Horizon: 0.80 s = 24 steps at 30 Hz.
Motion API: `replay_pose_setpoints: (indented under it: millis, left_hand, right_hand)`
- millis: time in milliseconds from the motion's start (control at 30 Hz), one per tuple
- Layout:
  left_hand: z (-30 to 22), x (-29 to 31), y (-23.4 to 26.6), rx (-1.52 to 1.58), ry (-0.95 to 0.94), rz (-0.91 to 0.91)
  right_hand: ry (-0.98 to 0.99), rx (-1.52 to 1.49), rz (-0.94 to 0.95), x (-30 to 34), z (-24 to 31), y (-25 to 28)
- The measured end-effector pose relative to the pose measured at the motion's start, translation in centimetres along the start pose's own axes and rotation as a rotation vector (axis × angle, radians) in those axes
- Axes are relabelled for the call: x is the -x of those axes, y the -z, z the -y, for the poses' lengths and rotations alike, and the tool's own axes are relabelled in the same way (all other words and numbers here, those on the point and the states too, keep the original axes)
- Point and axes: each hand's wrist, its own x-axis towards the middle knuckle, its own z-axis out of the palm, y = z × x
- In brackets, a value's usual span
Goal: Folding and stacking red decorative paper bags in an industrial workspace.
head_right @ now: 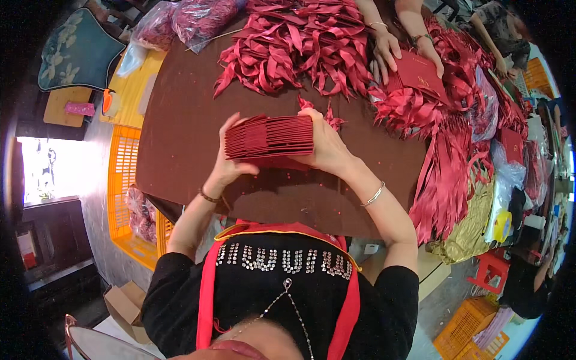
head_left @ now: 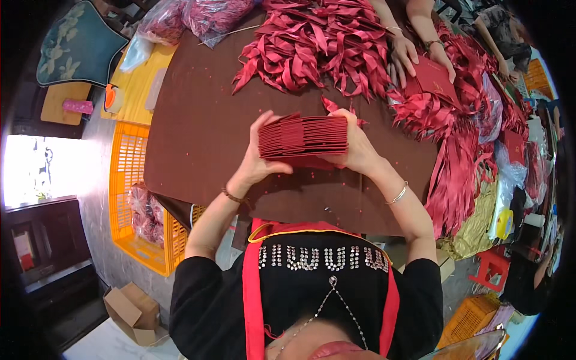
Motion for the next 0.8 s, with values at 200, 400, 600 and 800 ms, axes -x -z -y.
replay_pose_setpoints:
  millis: [200,400,600,800]
  left_hand:
    - [-7.4,-4.8,0.9,-0.308,-0.293,0.198]
    - [-9.0,-8.4,-1.8,-0.831,-0.436,0.712]
    - [-9.9,-9.4,-3.4,-0.976,-0.418,0.858]
    - [-10.8,-9.7,-4.7,-1.119,-0.376,0.957]
  right_hand:
    - [0.024,-0.075,-0.043,0.1,-0.6,-0.3]
    - [-0.069,-0.188,-0.011,-0.1,0.3,0.1]
    - [-0.074,-0.175,-0.006,-0.2,0.3,0.1]
    - [-0.077,-0.181,-0.001,0.0,-0.1,-0.1]
